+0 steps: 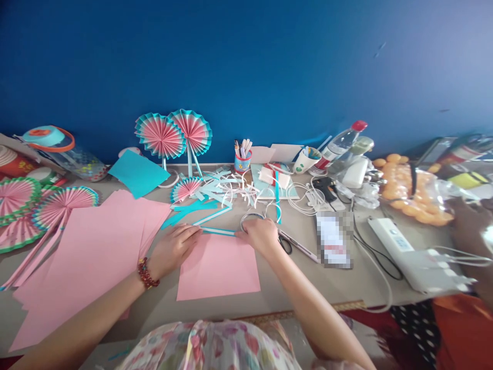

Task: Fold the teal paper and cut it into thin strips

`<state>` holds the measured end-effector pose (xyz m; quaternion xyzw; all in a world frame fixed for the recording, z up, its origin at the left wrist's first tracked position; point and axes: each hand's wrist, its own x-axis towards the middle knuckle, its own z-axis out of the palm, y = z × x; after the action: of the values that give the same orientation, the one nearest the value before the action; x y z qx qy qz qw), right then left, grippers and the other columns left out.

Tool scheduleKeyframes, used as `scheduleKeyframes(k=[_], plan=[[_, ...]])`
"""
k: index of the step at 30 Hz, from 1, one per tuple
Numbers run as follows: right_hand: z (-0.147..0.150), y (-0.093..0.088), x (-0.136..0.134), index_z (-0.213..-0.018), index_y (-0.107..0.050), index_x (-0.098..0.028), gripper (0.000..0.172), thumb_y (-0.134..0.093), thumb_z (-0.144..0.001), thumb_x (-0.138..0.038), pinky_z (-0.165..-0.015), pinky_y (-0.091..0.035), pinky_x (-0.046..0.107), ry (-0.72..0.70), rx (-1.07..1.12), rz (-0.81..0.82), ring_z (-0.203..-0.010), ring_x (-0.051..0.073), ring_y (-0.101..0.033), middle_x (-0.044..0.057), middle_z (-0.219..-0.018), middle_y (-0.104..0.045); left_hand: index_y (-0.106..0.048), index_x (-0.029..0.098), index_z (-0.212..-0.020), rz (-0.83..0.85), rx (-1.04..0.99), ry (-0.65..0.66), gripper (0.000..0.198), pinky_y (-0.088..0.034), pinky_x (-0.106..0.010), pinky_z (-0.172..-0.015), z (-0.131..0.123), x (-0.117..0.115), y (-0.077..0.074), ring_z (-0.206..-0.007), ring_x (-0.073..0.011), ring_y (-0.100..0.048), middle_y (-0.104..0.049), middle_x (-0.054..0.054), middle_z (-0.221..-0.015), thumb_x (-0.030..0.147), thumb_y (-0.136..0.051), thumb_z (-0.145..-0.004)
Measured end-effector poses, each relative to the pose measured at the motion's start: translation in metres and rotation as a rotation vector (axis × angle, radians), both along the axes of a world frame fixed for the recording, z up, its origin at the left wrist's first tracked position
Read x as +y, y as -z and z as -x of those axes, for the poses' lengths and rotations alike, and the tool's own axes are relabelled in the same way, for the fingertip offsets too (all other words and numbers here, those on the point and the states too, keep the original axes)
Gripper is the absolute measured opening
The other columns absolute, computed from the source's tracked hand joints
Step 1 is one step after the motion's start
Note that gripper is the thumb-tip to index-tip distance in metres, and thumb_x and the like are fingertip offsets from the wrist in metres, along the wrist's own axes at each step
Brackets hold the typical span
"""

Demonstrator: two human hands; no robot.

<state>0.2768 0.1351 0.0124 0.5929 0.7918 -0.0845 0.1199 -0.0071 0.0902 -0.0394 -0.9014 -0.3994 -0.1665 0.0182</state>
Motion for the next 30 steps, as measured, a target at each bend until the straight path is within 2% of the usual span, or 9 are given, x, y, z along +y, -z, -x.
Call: scheduleKeyframes(k=[4, 10, 14, 17, 20, 23, 26, 30], plan=[[0.002, -0.009, 0.013, -0.071, -0.07, -0.023, 0.041, -0.056, -0.09, -0.056, -0.055, -0.029, 0.024, 0.02, -0.01, 0.103, -0.069, 0.017, -0.063, 0.003, -0.079, -0.071, -0.062, 0.018, -0.126, 0.013, 0.022, 0.004, 0.033, -0.045, -0.044, -0.105, 0.001, -0.001, 0.0, -0.116, -0.0235, -0.061, -0.067, -0.009, -0.125, 0.013, -0.047, -0.097], [0.007, -0.017, 0.023, -0.051, -0.064, -0.022, 0.043, -0.064, -0.084, -0.05, -0.054, -0.034, 0.024, 0.025, -0.008, 0.211, -0.068, 0.019, -0.066, 0.002, -0.064, -0.07, -0.065, 0.019, -0.12, 0.027, -0.027, -0.017, 0.029, -0.048, -0.043, -0.102, 0.005, 0.0, 0.0, -0.115, -0.0246, -0.061, -0.067, -0.01, -0.124, 0.015, -0.047, -0.097], [0.009, -0.016, 0.024, -0.053, -0.066, -0.022, 0.042, -0.062, -0.085, -0.048, -0.058, -0.04, 0.025, 0.025, -0.013, 0.227, -0.072, 0.021, -0.068, 0.003, -0.066, -0.071, -0.067, 0.017, -0.115, 0.048, -0.083, -0.081, 0.027, -0.05, -0.041, -0.1, 0.01, 0.004, -0.003, -0.114, -0.0242, -0.061, -0.067, -0.011, -0.122, 0.019, -0.046, -0.098], [0.009, -0.017, 0.025, -0.057, -0.069, -0.021, 0.04, -0.06, -0.086, -0.048, -0.06, -0.044, 0.026, 0.017, -0.025, 0.257, -0.075, 0.023, -0.069, 0.005, -0.068, -0.072, -0.063, 0.017, -0.124, 0.053, -0.057, -0.096, 0.031, -0.048, -0.042, -0.103, 0.004, 0.006, -0.01, -0.118, -0.0242, -0.058, -0.065, -0.011, -0.127, 0.023, -0.044, -0.1], [0.009, -0.018, 0.026, -0.066, -0.073, -0.021, 0.038, -0.059, -0.086, -0.05, -0.063, -0.047, 0.028, 0.004, -0.041, 0.267, -0.08, 0.025, -0.07, 0.008, -0.078, -0.075, -0.055, 0.021, -0.138, 0.05, 0.099, -0.037, 0.041, -0.043, -0.046, -0.107, -0.008, 0.009, -0.016, -0.13, -0.0283, -0.049, -0.053, -0.009, -0.145, 0.034, -0.046, -0.1], [0.008, -0.018, 0.024, -0.078, -0.075, -0.021, 0.038, -0.058, -0.088, -0.053, -0.067, -0.049, 0.03, -0.01, -0.05, 0.243, -0.09, 0.028, -0.07, 0.011, -0.092, -0.075, -0.054, 0.027, -0.14, 0.032, 0.225, -0.005, 0.049, -0.033, -0.052, -0.114, -0.014, 0.011, -0.016, -0.14, -0.032, -0.039, -0.038, -0.004, -0.158, 0.049, -0.052, -0.096], [0.007, -0.017, 0.023, -0.085, -0.075, -0.021, 0.038, -0.057, -0.089, -0.055, -0.069, -0.05, 0.031, -0.015, -0.052, 0.228, -0.094, 0.029, -0.07, 0.011, -0.098, -0.075, -0.052, 0.03, -0.142, 0.032, 0.269, 0.003, 0.057, -0.023, -0.055, -0.119, -0.006, 0.01, -0.012, -0.145, -0.0318, -0.031, -0.034, 0.0, -0.16, 0.058, -0.054, -0.093], [0.007, -0.016, 0.023, -0.083, -0.075, -0.021, 0.037, -0.06, -0.088, -0.054, -0.068, -0.049, 0.031, -0.011, -0.048, 0.224, -0.091, 0.029, -0.07, 0.011, -0.093, -0.075, -0.045, 0.031, -0.147, 0.039, 0.267, -0.001, 0.062, -0.016, -0.058, -0.121, 0.012, 0.006, -0.006, -0.148, -0.0318, -0.025, -0.033, -0.002, -0.16, 0.06, -0.052, -0.093]])
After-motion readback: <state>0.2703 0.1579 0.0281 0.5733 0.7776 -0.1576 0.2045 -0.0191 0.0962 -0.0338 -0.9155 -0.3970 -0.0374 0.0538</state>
